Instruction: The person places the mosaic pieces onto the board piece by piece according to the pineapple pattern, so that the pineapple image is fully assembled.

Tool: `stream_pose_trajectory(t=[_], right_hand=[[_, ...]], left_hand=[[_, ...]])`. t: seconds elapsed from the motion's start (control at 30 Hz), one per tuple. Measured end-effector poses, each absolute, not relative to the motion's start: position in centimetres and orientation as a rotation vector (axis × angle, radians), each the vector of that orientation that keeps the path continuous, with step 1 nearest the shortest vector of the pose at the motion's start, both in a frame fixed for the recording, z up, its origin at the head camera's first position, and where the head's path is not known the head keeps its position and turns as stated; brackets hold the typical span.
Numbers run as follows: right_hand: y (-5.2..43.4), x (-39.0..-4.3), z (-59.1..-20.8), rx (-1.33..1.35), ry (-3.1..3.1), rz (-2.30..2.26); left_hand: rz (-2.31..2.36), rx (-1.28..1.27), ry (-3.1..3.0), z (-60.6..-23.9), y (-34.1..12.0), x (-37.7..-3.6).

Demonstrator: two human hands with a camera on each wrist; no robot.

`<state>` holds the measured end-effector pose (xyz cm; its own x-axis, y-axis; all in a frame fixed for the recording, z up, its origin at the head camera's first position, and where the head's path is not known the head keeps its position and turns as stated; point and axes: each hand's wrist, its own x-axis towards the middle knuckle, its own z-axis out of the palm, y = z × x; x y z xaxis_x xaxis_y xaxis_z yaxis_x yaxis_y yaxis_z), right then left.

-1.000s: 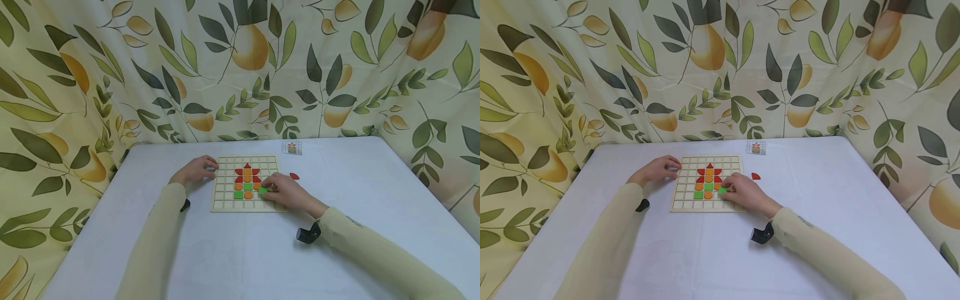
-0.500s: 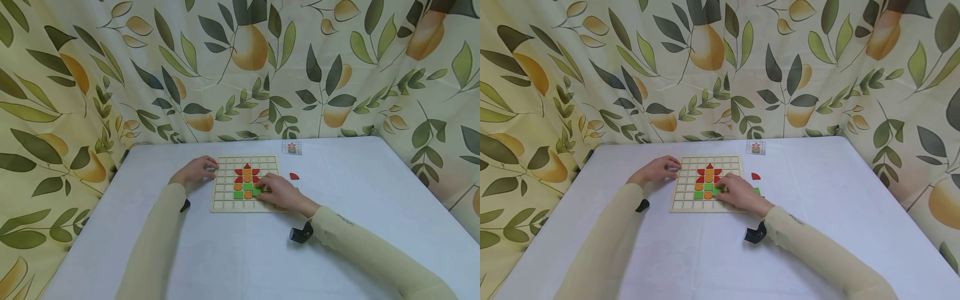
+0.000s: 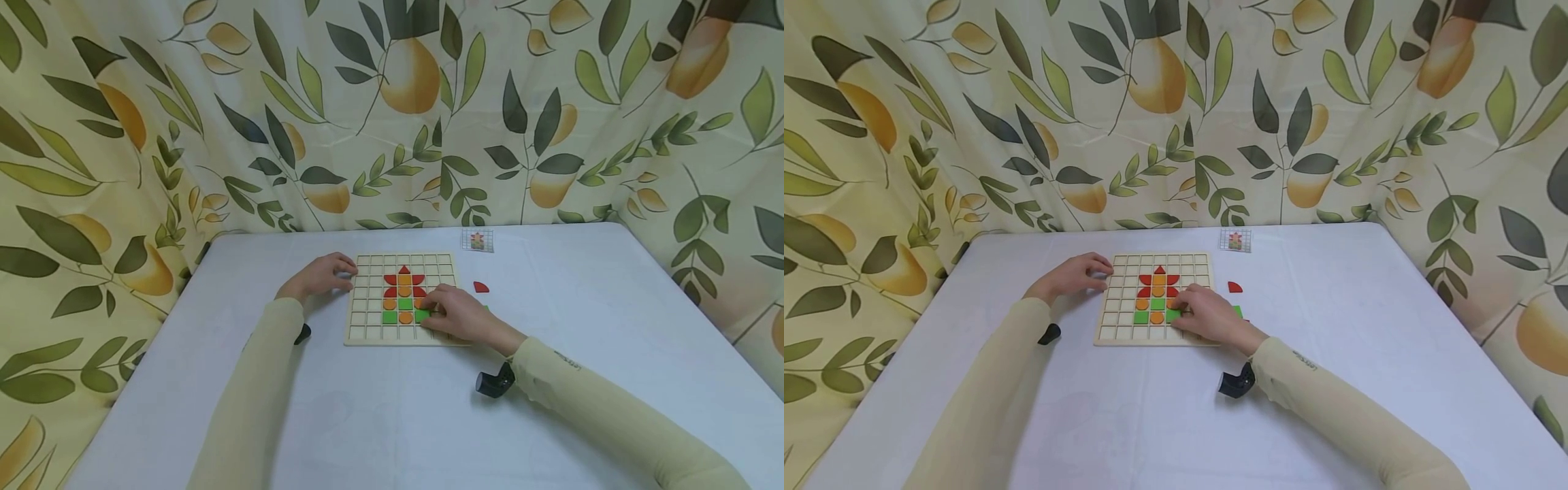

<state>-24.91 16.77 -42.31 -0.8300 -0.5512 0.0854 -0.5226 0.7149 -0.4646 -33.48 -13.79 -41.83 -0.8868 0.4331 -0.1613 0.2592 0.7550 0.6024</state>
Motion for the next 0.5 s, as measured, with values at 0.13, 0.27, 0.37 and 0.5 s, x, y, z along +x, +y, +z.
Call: stream_pose_trajectory(t=[0.13,0.27,0.37,0.5], right_hand=[[16.85,-24.93,-42.41,-0.898,2.848,-0.751],[16.85,-24.91,-42.49,-0.894,2.84,-0.75],[16.8,-24.9,-42.57,-0.888,2.846,-0.753],[16.79,-24.85,-42.55,-0.882,2.847,-0.767]], left_hand=[[0.854,0.534,2.661,-41.74,-13.76,-33.42],[0.85,0.537,2.662,-41.81,-13.73,-33.45],[0.855,0.54,2.66,-41.81,-13.73,-33.43],[0.866,0.541,2.652,-41.72,-13.75,-33.39]])
